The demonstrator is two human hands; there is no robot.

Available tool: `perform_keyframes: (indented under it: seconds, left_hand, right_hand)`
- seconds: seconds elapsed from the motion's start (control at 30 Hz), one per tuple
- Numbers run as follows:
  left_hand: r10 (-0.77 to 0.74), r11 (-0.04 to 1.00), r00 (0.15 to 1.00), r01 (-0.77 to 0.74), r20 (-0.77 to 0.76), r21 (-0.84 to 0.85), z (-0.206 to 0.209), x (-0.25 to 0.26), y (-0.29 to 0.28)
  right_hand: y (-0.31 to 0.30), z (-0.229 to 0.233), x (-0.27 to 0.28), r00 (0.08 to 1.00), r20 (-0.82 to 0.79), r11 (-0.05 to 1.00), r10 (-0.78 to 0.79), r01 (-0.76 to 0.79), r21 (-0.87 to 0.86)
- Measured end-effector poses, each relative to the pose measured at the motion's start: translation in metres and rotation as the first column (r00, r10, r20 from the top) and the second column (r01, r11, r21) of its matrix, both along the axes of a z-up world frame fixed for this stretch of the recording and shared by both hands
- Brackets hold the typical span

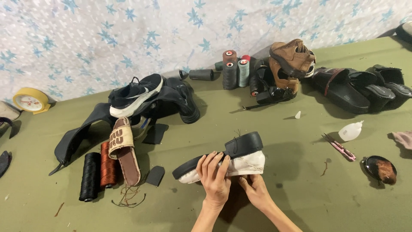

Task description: The person sews a white shoe using a needle and thread. They repeatedly push the needle through the shoe's sole and upper, pull the thread tight, and adjust the shoe's position on the table. The workspace contains various other shoes and spools of thread.

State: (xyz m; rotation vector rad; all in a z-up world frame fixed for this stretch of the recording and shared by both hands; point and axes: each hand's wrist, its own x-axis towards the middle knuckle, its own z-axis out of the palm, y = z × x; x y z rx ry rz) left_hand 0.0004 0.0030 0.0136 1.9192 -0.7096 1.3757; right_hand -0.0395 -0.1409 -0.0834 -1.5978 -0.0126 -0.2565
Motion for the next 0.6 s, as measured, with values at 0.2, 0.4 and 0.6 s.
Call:
perform_keyframes:
  seconds: [0.2, 0.4, 0.6]
  left_hand:
    - [-0.024, 0.997, 0.998, 0.019, 0.062, 0.077, 0.021, -0.006, 0.002]
    - [-0.062, 0.979, 0.997, 0.051, 0.052, 0.196, 0.028, -0.013, 0.009]
    - [-0.092, 0.963, 0.992, 0.068, 0.083, 0.261, 0.038, -0.009, 0.005]
  right_hand:
    - [-0.006, 0.032, -0.005, 0.982, -0.061, 0.939, 0.179, -0.152, 0.309]
    - [-0.01, 0.028, -0.005, 0.97, -0.103, 0.916, 0.221, -0.17, 0.364]
    - [-0.012, 0.031, -0.001, 0.988, 0.047, 0.953, 0.144, -0.152, 0.262]
